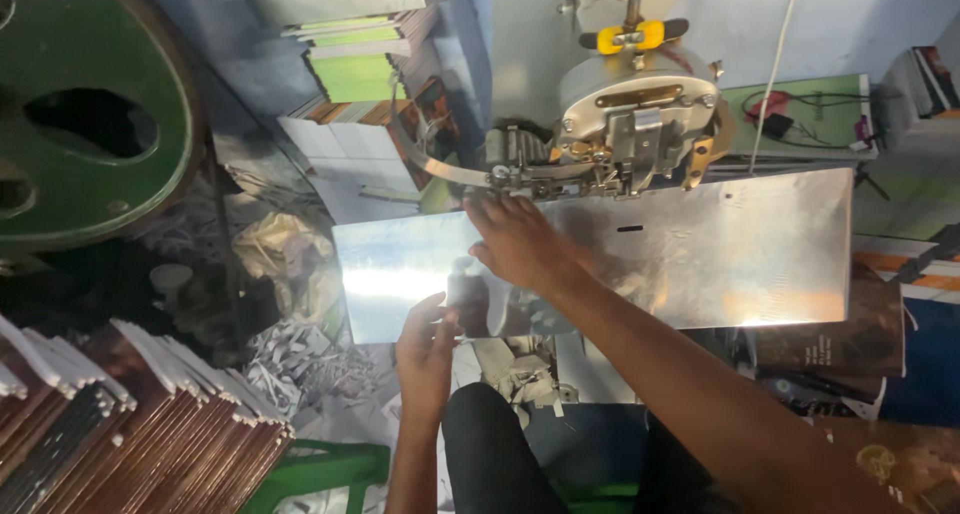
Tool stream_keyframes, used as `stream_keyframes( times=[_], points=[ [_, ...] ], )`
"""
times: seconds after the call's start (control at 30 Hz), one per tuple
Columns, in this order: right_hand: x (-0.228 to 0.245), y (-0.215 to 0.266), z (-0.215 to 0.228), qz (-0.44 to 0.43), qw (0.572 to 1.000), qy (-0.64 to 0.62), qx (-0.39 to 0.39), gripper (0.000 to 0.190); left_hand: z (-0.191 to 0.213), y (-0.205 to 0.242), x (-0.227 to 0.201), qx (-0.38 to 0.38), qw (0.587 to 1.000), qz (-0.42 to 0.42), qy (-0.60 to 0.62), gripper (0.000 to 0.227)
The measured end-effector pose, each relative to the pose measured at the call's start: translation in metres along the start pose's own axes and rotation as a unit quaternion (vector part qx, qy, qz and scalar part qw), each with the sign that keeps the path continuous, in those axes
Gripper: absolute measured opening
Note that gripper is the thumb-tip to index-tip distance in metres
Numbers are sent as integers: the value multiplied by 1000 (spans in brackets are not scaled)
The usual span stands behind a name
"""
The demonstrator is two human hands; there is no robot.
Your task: The person repeatedly picks up a book from a stack, places it into a binding machine, and then removes the bound book to place it on a separate pile. This process is repeated continuously throughout the clip.
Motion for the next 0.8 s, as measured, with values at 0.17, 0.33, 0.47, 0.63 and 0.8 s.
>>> stream_keyframes(
  times=[0.17,0.33,0.47,0.63,0.8],
  points=[
    [0,1,0,-30,999,-3,-25,70,4,2,-11,0,1000,-5,-6,36],
    [0,2,-3,-26,999,-3,-32,69,50,10,-42,-37,975,-96,-199,24],
    [-1,-1,-8,-28,999,3,-16,70,109,22,-69,-125,956,-120,-235,23],
    [-1,1,-6,-18,999,15,-25,71,173,45,-126,-211,896,-156,-358,33],
    [-3,-2,-11,-28,999,21,-3,70,222,64,-201,-242,758,-264,-544,19]
  ],
)
Point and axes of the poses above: each hand's wrist, its own y-axis away from the middle knuckle, its own z-axis out of the back of the hand, x = y × z, the point moved 7 cm from there along -y, towards the middle knuckle, and after that the axes turned 9 degrees about y, right-handed, at the moved point
